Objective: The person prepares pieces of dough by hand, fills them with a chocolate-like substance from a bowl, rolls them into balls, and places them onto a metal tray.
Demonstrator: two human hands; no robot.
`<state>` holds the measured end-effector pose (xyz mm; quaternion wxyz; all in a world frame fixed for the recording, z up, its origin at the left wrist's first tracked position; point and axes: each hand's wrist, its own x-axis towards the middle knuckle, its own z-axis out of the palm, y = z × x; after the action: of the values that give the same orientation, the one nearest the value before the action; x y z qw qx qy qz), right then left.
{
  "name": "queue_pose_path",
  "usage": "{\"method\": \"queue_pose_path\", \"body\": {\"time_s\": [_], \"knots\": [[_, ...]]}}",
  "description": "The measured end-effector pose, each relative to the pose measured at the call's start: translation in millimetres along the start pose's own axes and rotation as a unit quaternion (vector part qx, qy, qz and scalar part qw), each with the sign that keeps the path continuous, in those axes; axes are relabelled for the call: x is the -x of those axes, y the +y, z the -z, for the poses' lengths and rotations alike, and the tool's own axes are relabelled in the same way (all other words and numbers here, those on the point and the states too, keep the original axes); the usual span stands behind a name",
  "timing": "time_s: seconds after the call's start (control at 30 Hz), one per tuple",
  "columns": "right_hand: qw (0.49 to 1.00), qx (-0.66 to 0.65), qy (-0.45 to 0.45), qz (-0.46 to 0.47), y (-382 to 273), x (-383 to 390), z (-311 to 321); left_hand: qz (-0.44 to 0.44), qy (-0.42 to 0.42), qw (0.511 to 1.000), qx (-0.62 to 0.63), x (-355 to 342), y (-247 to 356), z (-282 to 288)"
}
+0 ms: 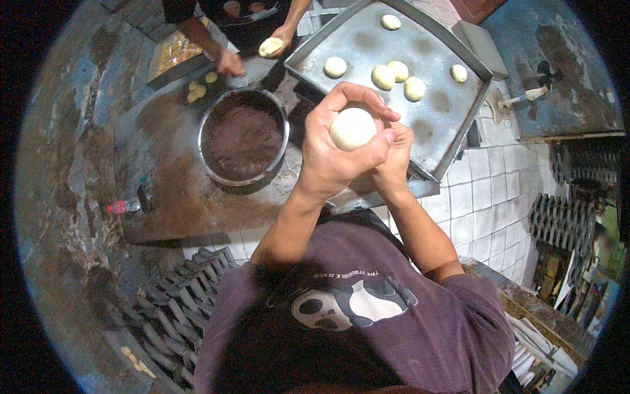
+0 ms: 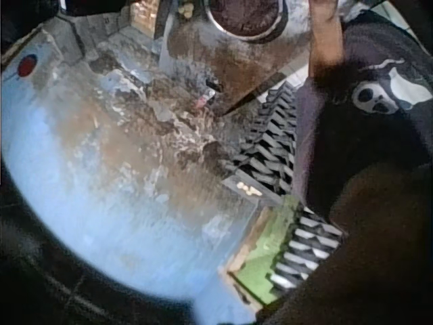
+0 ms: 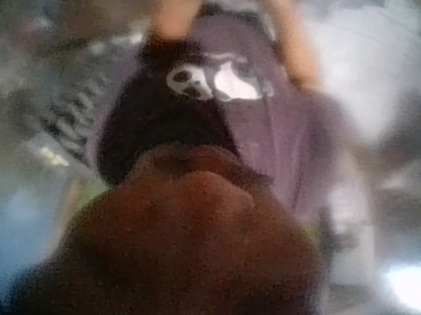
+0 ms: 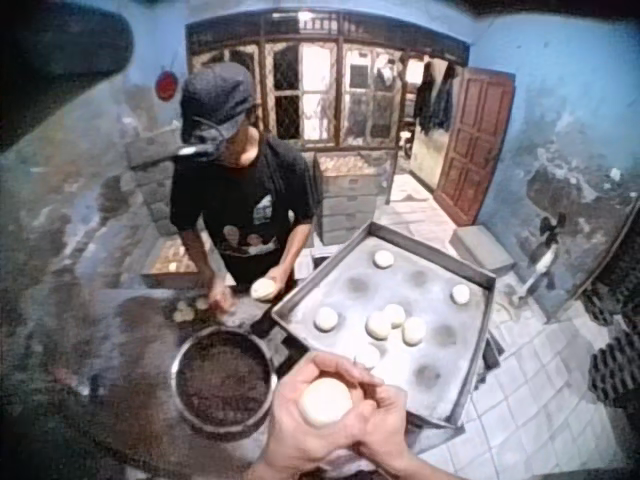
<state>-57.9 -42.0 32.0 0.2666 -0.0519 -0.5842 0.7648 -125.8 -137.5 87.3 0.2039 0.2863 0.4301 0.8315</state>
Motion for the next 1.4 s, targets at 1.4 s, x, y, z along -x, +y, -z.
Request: {"method": "queue_pose_path", "body": {"time_s": [1.4], "knots": [[0.587, 0.731, -0.347, 0.018, 8, -19, 195, -0.004, -0.153, 0.807, -0.57, -10, -137, 27]]}}
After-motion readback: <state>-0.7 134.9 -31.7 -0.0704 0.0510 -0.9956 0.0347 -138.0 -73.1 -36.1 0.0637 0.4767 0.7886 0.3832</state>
